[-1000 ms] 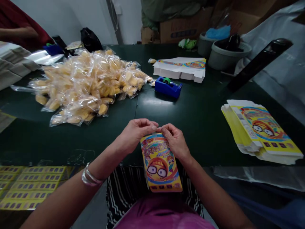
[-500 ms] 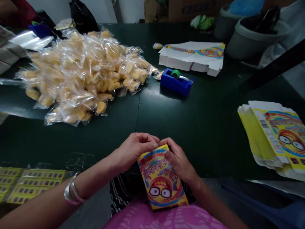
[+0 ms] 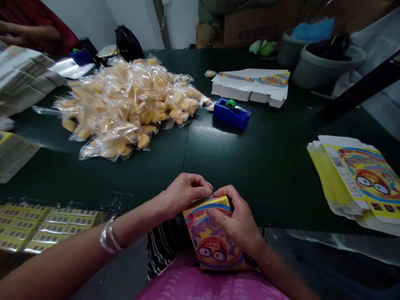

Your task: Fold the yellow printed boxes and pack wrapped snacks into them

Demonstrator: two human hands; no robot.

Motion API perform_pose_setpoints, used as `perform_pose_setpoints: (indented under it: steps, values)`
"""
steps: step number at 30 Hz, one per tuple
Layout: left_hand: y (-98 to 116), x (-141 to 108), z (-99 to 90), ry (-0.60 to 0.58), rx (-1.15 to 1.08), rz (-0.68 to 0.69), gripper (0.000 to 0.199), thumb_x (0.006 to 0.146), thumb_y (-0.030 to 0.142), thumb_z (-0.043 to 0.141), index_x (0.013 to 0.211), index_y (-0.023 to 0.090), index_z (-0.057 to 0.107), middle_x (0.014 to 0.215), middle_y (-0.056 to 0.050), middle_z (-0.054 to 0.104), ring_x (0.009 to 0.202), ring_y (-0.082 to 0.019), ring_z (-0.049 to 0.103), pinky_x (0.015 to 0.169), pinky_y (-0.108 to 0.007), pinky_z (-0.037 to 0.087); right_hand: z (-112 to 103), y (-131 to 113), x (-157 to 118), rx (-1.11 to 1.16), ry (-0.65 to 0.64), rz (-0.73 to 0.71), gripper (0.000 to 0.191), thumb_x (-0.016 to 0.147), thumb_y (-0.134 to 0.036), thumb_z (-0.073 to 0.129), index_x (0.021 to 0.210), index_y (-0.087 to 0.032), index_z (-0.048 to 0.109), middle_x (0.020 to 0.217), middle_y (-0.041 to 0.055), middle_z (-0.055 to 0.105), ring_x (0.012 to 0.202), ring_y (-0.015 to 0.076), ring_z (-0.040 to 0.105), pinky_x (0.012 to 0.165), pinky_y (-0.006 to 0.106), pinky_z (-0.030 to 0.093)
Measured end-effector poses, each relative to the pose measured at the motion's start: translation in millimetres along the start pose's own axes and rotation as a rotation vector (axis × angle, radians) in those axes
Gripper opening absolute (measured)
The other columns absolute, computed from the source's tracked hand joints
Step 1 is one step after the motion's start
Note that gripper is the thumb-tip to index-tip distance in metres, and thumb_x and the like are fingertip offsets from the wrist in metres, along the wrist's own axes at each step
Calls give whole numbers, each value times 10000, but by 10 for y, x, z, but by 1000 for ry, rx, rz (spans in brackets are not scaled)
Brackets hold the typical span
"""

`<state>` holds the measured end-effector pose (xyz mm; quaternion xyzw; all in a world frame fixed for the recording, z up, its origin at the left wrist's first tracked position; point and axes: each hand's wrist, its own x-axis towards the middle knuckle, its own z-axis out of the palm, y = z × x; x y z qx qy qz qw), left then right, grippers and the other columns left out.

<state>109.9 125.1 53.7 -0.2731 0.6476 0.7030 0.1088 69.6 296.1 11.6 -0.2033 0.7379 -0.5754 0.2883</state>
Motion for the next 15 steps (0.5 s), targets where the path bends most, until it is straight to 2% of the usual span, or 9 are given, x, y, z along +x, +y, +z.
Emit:
perform_pose_setpoints:
  steps: [3, 6, 9, 12, 15]
  values:
    - [-43, -74, 43, -38, 108, 116, 154, 630, 307, 723, 619, 160, 678, 598, -20, 658, 531, -126, 549, 508, -239, 433, -6, -48, -134, -65, 83, -117, 228, 744, -331, 719, 903, -251, 577, 844, 13, 650, 726, 205, 609, 653, 306, 480]
    - [-74, -128, 57, 27, 212, 230, 138, 653, 273, 677, 582, 171, 617, 546, 18, 589, 515, -100, 494, 492, -213, 391, -29, -118, -262, -111, 135, -274, 221, 779, -323, 732, 933, -262, 585, 892, 24, 674, 777, 218, 635, 694, 314, 497]
    - [-34, -211, 29, 19, 187, 221, 118, 657, 261, 678, 652, 184, 589, 561, 24, 596, 511, -104, 511, 491, -214, 400, -60, -202, -367, -143, 128, -367, 265, 793, -340, 749, 982, -270, 576, 925, 36, 685, 789, 227, 654, 699, 322, 512]
    - [87, -415, 7, -33, 159, 243, 154, 733, 330, 646, 771, 189, 598, 647, 7, 646, 581, -126, 568, 561, -235, 456, -67, -275, -443, -160, 141, -413, 286, 803, -349, 747, 1005, -270, 561, 920, 35, 685, 765, 225, 660, 678, 321, 519]
    - [228, -750, 31, -106, 282, 290, 255, 808, 392, 570, 739, 157, 643, 698, -6, 633, 652, -129, 566, 602, -221, 452, -44, -332, -506, -170, 161, -469, 275, 815, -351, 740, 990, -271, 544, 870, 12, 682, 728, 206, 658, 648, 301, 514]
